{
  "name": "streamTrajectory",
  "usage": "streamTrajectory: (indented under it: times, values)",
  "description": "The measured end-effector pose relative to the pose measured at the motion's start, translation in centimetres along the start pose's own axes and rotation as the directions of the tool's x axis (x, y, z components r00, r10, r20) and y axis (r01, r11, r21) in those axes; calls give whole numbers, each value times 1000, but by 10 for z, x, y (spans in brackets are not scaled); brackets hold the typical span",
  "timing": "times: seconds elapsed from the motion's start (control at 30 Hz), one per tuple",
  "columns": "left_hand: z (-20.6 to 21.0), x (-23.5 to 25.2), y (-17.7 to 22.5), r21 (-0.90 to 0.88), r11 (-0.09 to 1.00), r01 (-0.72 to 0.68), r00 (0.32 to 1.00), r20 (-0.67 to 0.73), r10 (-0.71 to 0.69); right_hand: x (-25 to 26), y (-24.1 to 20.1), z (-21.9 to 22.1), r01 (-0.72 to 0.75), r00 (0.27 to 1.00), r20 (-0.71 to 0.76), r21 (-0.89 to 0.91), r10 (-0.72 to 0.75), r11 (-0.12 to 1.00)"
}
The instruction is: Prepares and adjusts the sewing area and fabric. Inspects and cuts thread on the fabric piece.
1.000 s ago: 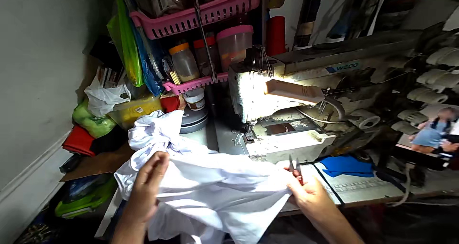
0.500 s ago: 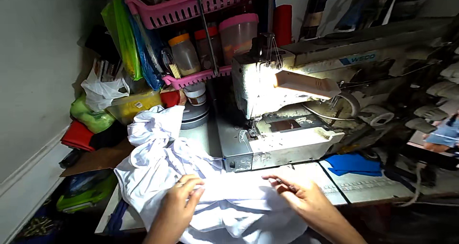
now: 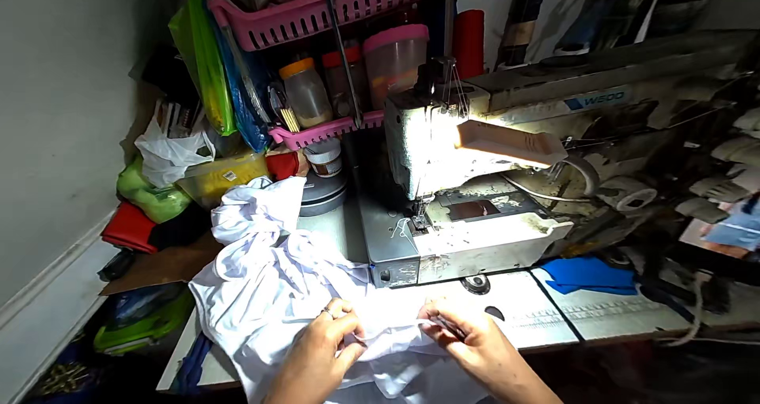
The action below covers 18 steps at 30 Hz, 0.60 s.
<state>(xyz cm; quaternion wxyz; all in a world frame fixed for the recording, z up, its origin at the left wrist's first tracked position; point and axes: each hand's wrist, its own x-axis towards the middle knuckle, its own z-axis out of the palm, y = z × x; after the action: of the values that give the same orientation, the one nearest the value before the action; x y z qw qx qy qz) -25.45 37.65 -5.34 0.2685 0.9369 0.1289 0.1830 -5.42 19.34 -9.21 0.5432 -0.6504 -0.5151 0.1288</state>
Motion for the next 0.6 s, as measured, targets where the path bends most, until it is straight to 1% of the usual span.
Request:
streamTrajectory:
  times: [0.07, 0.13, 0.27, 0.33, 0.37, 0.43, 0.53, 0.6]
  values:
    - [9, -8, 3, 18, 1000, -12, 999, -37, 12, -12, 10, 2, 71, 997, 3, -160, -71, 985]
    - [18, -16, 4, -12, 1000, -26, 998, -53, 25, -19, 21, 4, 118, 991, -24, -276, -130, 954]
    - [24, -20, 12, -246, 969, -16, 999, -51, 4, -19, 23, 3, 119, 988, -63, -251, -139, 961]
    - [25, -15, 20, -286, 958, -6, 996, -85, -20, -18, 24, 4, 117, 989, -68, -220, -134, 969]
    - [27, -11, 23, -256, 967, -13, 993, -117, -18, -18, 24, 5, 115, 989, -69, -212, -132, 970]
    - [30, -4, 25, -123, 992, -29, 988, -156, 9, -19, 24, 5, 114, 989, -74, -193, -130, 975]
    - [31, 6, 27, 65, 998, -3, 995, -104, 10, -19, 22, 4, 108, 989, -77, -188, -124, 976]
    - [27, 11, 28, 114, 993, 24, 997, -77, -15, -20, 22, 1, 76, 993, -78, -166, -89, 983]
